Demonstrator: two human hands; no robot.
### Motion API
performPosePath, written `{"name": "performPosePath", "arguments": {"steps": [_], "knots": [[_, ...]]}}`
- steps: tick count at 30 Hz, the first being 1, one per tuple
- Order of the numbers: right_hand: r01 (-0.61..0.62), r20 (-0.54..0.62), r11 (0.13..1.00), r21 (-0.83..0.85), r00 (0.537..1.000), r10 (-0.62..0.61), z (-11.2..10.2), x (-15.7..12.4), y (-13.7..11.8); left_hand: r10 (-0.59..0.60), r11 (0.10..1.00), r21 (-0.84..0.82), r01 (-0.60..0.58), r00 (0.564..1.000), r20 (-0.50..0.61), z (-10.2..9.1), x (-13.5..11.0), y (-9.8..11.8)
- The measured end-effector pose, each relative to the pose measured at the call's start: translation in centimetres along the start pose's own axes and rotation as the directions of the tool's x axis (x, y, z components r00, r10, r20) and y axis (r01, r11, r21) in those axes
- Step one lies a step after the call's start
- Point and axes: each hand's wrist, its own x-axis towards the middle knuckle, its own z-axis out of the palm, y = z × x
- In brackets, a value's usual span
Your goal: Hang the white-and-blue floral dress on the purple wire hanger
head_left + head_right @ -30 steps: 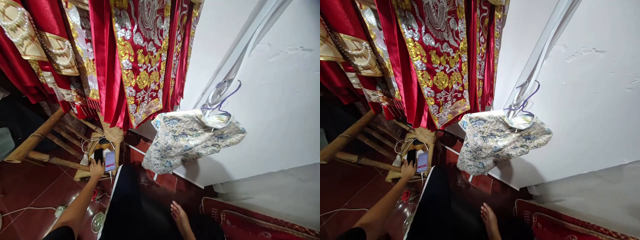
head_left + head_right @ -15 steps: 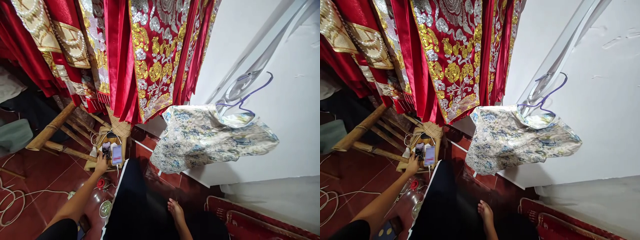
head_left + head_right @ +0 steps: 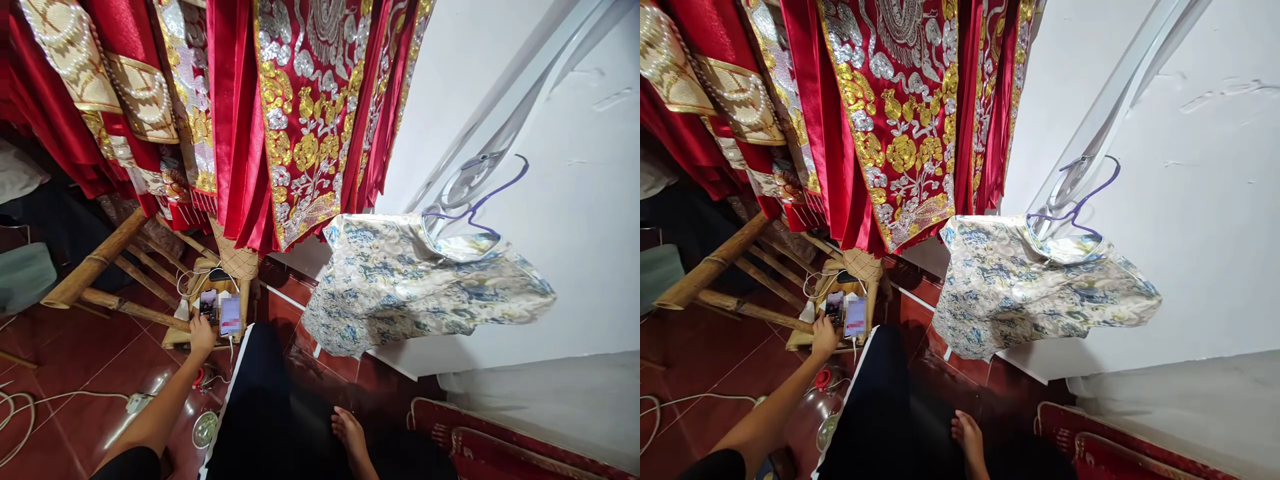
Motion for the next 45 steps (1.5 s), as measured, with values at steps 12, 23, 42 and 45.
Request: {"name": "performPosePath", "arguments": {"steps": [12,23,42,45], "knots": [[-0.002,0.000,1.000,0.032,1.000,0.002,0.5,-0.3,-0.5,0.015,0.970,-0.241,-0.043,0.993,-0.117,1.6,-10.1,5.3],[-0.003,-0.023,1.000,-0.008,1.000,0.003,1.1,-1.5,-1.6,-0.124,0.973,-0.198,0.123,0.992,0.009,-0.5,-1.4,2.1],[-0.036,-0.026,0.999,0.003,0.999,0.037,0.3,1.1,0.4,-0.138,0.969,-0.208,0.135,0.990,0.001,-0.3,-0.6,-0.1],[-0.044,-0.021,0.999,0.000,0.999,0.044,0.3,1.2,0.4,-0.149,0.957,-0.257,0.134,0.988,-0.040,-0.2,-0.1,-0.3]]}}
